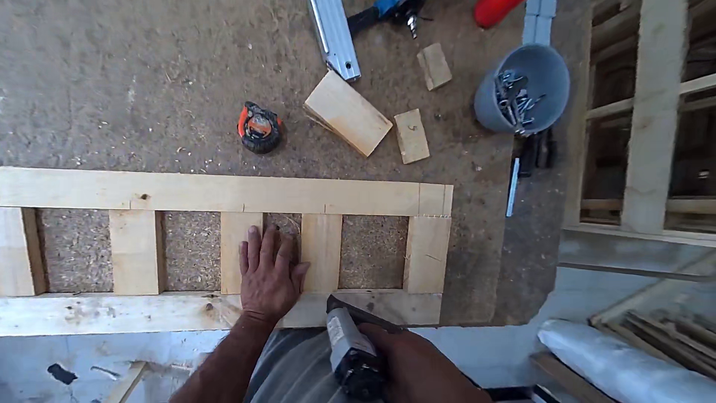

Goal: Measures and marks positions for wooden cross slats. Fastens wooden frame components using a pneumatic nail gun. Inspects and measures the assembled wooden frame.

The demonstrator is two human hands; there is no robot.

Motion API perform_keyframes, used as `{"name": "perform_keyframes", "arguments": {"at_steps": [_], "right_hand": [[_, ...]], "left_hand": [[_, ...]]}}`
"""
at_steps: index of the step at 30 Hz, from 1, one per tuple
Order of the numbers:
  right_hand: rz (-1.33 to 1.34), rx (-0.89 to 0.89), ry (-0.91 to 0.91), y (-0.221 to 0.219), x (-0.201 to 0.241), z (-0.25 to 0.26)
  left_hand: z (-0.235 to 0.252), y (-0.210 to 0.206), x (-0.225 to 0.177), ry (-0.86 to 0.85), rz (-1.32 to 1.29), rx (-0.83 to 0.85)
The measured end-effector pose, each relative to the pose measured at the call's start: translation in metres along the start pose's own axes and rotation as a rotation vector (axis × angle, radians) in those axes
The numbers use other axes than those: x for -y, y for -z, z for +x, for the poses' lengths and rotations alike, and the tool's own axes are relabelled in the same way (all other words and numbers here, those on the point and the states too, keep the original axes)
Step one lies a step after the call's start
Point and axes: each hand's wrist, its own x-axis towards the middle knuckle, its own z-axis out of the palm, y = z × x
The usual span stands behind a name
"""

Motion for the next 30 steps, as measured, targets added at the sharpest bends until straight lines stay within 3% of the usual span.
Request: {"name": "perform_keyframes", "arguments": {"at_steps": [8, 15, 23, 30], "right_hand": [[-0.207, 0.066, 0.057, 0.016, 0.039, 0.024], [-0.160, 0.091, 0.001, 0.011, 0.044, 0.026], [-0.083, -0.173, -0.016, 0.056, 0.040, 0.009], [0.054, -0.247, -0.234, 0.093, 0.040, 0.031]], "left_hand": [[0.002, 0.005, -0.003, 0.024, -0.001, 0.046], [0.002, 0.005, -0.003, -0.008, -0.010, 0.036], [0.003, 0.006, -0.001, -0.025, -0.010, 0.045], [0.007, 0.010, -0.003, -0.041, 0.017, 0.103]]}}
